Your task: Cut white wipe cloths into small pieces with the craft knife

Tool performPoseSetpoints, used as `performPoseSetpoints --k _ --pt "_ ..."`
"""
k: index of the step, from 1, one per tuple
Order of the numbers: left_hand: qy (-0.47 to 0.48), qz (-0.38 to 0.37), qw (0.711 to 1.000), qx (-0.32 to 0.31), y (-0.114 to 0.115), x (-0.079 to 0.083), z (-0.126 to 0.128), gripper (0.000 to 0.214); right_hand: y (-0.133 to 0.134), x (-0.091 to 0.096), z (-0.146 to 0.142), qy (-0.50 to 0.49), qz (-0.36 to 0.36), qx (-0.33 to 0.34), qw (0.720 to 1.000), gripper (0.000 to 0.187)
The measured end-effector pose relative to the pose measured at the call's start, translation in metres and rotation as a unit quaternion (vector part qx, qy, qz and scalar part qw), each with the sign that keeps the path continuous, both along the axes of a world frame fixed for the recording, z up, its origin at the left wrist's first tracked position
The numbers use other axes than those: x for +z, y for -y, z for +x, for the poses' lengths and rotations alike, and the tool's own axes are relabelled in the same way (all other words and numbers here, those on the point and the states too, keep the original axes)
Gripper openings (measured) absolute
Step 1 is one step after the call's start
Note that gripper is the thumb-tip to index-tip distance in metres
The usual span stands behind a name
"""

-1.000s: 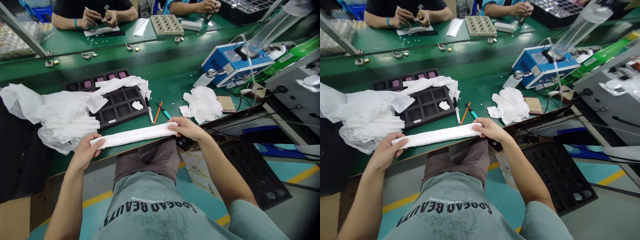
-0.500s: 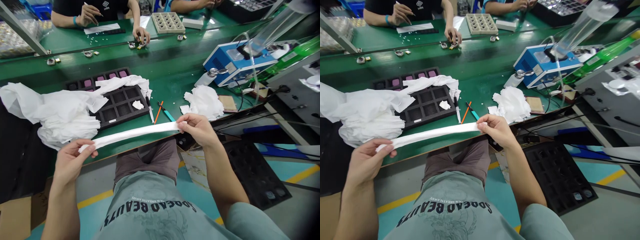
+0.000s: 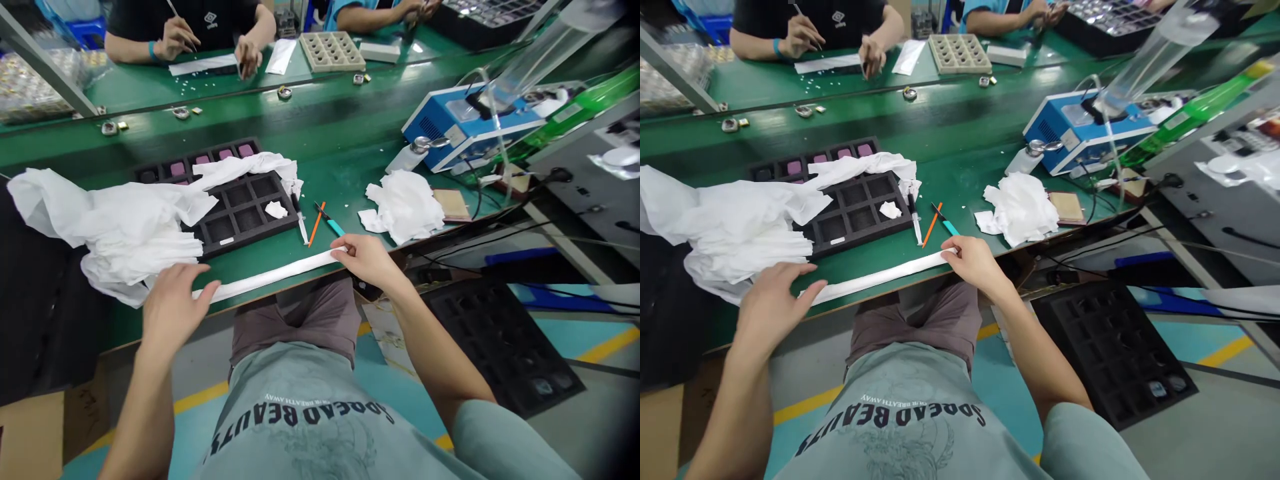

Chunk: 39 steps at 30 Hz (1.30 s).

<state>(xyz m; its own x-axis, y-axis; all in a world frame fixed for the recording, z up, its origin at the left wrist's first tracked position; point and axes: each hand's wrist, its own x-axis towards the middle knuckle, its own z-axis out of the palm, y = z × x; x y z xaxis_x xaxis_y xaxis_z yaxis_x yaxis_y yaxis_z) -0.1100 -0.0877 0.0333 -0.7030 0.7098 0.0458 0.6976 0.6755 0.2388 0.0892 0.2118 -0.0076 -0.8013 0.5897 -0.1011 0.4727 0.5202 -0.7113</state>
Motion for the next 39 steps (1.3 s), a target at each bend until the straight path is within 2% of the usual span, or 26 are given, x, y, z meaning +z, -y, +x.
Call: performPoseSetpoints --k 2,4,5,7,9,11,14,17,19,20,22,24,27,30,32,34,36,39 --pt "-0.011 0.042 0.995 -0.088 -0.027 -0.011 0.02 0.025 0.0 0.006 -0.002 0.001 0.018 0.0 1.0 0.029" --pt "0.002 0.023 0.982 -0.189 -0.055 -0.031 0.039 0.026 0.002 0.011 -0.001 -0.006 0.02 -0.013 1.0 0.028" --pt "-0.006 0.004 0.977 -0.214 -0.066 -0.042 0.047 0.029 0.004 0.015 0.0 -0.015 0.006 -0.02 1.0 0.028" --pt "-0.015 -0.001 0.974 -0.225 -0.082 -0.059 0.057 0.032 0.009 0.024 0.002 -0.043 -0.053 -0.022 0.997 0.028" --pt "-0.013 0.02 0.976 -0.216 -0.086 -0.068 0.06 0.032 0.018 0.037 0.002 -0.079 -0.121 -0.002 0.989 0.03" --pt "0.009 0.057 0.973 -0.224 -0.08 -0.069 0.058 0.031 0.031 0.05 -0.004 -0.109 -0.15 0.029 0.982 0.029" --pt "0.073 0.164 0.959 -0.219 -0.057 -0.061 0.053 0.03 0.054 0.066 -0.024 -0.126 -0.115 0.072 0.983 0.023" --pt "0.186 0.292 0.934 -0.091 -0.026 -0.051 0.048 0.027 0.081 0.073 -0.05 -0.13 -0.055 0.126 0.982 0.018" --pt "0.304 0.344 0.888 -0.012 -0.01 -0.047 0.044 0.034 0.101 0.073 -0.067 -0.121 -0.009 0.175 0.977 0.016" --pt "0.36 0.361 0.86 0.005 -0.004 -0.045 0.043 0.042 0.11 0.071 -0.074 -0.109 0.016 0.2 0.974 0.016" --pt "0.43 0.379 0.819 0.004 0.002 -0.043 0.039 0.055 0.126 0.067 -0.085 -0.079 0.058 0.24 0.966 0.018" --pt "0.452 0.377 0.808 -0.003 0.003 -0.044 0.036 0.059 0.136 0.062 -0.09 -0.051 0.081 0.259 0.961 0.022" --pt "0.486 0.362 0.795 0.007 0.002 -0.044 0.032 0.059 0.145 0.054 -0.092 -0.036 0.088 0.248 0.964 0.025" --pt "0.522 0.36 0.773 0.015 0.002 -0.042 0.026 0.059 0.151 0.048 -0.093 -0.056 0.048 0.251 0.965 0.03" --pt "0.519 0.349 0.78 0.018 0.003 -0.041 0.024 0.06 0.15 0.044 -0.092 -0.088 -0.003 0.262 0.961 0.035" --pt "0.488 0.316 0.813 0.036 0.002 -0.041 0.022 0.055 0.139 0.039 -0.084 -0.127 -0.034 0.231 0.964 0.036" --pt "0.424 0.276 0.86 0.063 -0.002 -0.042 0.023 0.042 0.115 0.03 -0.067 -0.158 -0.017 0.135 0.978 0.034" --pt "0.325 0.249 0.909 0.073 -0.009 -0.041 0.023 0.029 0.063 0.007 -0.031 -0.118 0.104 -0.074 0.985 0.034"
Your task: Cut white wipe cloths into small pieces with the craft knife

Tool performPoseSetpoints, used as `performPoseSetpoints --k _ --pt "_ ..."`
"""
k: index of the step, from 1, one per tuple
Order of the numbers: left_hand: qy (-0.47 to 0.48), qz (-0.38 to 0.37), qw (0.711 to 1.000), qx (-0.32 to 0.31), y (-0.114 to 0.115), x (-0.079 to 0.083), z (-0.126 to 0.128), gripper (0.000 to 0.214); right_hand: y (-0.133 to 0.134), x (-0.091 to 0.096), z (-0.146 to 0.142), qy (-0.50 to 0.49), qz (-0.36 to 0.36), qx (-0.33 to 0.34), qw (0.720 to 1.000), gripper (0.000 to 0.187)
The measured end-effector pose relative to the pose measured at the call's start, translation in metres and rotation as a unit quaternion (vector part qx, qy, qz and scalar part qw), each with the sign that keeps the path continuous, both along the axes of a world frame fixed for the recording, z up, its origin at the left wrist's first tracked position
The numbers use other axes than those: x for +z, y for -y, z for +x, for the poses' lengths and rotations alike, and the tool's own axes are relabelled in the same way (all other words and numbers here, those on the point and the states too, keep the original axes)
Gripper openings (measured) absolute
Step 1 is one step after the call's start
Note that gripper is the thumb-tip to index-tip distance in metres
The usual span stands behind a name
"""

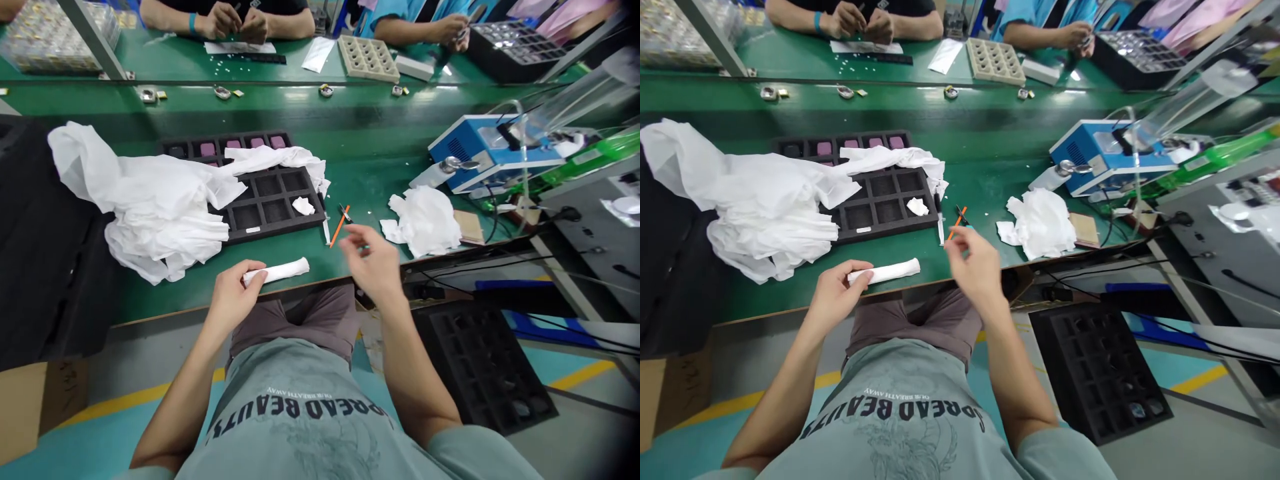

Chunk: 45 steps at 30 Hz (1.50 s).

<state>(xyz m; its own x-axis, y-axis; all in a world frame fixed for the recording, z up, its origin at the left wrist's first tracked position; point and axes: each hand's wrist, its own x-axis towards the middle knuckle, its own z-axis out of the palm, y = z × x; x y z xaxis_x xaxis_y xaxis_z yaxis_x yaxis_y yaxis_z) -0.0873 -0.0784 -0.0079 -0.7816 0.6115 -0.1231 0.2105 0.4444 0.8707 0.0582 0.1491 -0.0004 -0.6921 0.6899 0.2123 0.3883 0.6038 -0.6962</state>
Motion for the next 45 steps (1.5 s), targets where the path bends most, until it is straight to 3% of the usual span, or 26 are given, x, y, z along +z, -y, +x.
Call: performPoseSetpoints --k 2,5,11,15,19,22,24,30,34,39,43,45 --pt "-0.032 0.007 0.999 0.008 -0.005 0.004 -0.002 0.026 -0.032 -0.018 0.021 0.104 0.066 -0.088 0.988 0.038" --pt "-0.033 0.03 0.999 0.03 -0.013 0.014 -0.007 0.025 -0.062 -0.037 0.034 0.209 0.068 -0.122 0.968 0.039" --pt "-0.031 0.044 0.997 0.054 -0.023 0.034 -0.014 0.025 -0.073 -0.039 0.031 0.199 0.027 -0.13 0.971 0.032" --pt "-0.039 0.037 0.997 0.06 -0.024 0.04 -0.015 0.026 -0.053 -0.032 0.062 0.107 -0.046 -0.121 0.986 0.031" --pt "-0.045 0.033 0.997 0.054 -0.026 0.045 -0.018 0.026 0.0 -0.024 0.093 0.087 -0.189 0.033 0.978 0.03" --pt "-0.048 0.04 0.997 0.047 -0.028 0.048 -0.02 0.027 0.043 -0.018 0.088 0.135 -0.24 0.15 0.95 0.03" --pt "-0.048 0.042 0.997 0.041 -0.029 0.05 -0.02 0.027 0.06 -0.016 0.072 0.169 -0.236 0.178 0.94 0.026" --pt "-0.058 0.022 0.997 0.048 -0.011 0.048 -0.016 0.028 0.06 -0.023 0.029 0.204 -0.178 0.153 0.95 0.02" --pt "-0.089 -0.056 0.993 0.05 0.011 0.028 -0.016 0.024 0.057 -0.029 0.027 0.221 -0.17 0.136 0.951 0.023" --pt "-0.181 -0.161 0.97 -0.02 0.026 0.005 -0.012 0.022 0.062 -0.03 0.026 0.245 -0.15 0.128 0.949 0.022" --pt "-0.275 -0.19 0.941 -0.056 0.019 0.014 -0.014 0.031 0.066 -0.03 0.022 0.264 -0.132 0.116 0.948 0.021" --pt "-0.263 -0.163 0.95 -0.049 0.005 0.02 -0.019 0.046 0.068 -0.028 0.021 0.267 -0.127 0.107 0.949 0.02"
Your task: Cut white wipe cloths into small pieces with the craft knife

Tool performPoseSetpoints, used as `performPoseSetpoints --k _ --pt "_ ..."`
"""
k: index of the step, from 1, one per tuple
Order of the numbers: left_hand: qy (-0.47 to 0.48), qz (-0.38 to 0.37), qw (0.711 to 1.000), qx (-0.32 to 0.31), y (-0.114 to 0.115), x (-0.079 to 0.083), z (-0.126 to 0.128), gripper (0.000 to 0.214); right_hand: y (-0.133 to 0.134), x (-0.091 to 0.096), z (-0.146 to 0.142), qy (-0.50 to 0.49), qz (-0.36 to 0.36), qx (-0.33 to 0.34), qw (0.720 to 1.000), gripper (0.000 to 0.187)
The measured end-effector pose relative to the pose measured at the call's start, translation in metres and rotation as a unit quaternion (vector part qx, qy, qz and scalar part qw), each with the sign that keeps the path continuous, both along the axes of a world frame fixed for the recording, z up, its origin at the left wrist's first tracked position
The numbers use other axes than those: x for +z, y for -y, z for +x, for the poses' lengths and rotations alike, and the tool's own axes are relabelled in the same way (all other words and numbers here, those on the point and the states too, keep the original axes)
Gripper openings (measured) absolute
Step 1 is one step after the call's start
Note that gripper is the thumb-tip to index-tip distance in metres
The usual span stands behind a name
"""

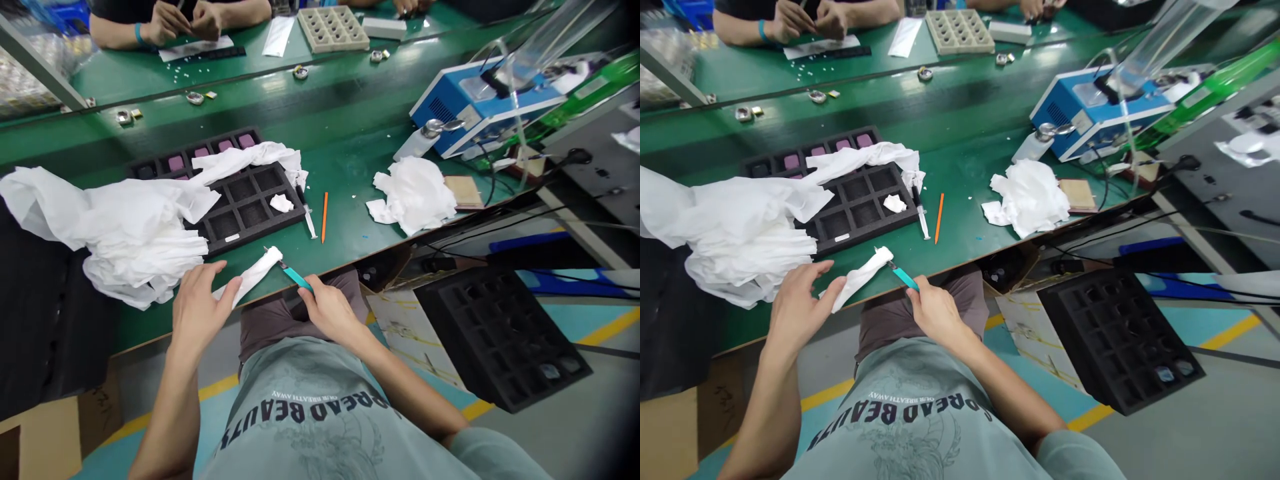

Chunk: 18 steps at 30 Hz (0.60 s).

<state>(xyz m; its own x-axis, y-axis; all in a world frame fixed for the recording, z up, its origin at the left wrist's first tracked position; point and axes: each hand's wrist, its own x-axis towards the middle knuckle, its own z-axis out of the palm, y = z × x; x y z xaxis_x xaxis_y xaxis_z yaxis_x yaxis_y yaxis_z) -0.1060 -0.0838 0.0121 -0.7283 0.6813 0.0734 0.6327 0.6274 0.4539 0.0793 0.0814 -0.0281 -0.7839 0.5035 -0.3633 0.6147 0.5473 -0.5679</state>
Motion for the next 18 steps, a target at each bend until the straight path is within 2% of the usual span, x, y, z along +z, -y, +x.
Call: performPoseSetpoints --k 2,5,9,14,18 --pt "0.08 0.046 0.996 -0.009 -0.018 0.004 -0.008 0.056 0.002 0.003 0.0 -0.004 0.004 -0.004 1.0 0.019" --pt "0.217 0.105 0.969 -0.053 -0.044 0.004 -0.018 0.06 0.003 0.01 0.001 -0.015 0.003 -0.007 1.0 0.018" --pt "0.287 0.093 0.95 -0.078 -0.068 -0.004 -0.02 0.068 0.001 0.015 0.004 -0.028 0.001 -0.019 0.999 0.018" --pt "0.333 0.083 0.935 -0.094 -0.076 -0.008 -0.011 0.077 -0.002 0.022 0.008 -0.064 -0.002 -0.014 0.998 0.016" --pt "0.451 0.111 0.875 -0.137 -0.074 0.003 -0.004 0.066 -0.004 0.029 0.011 -0.077 0.004 -0.006 0.997 0.016"
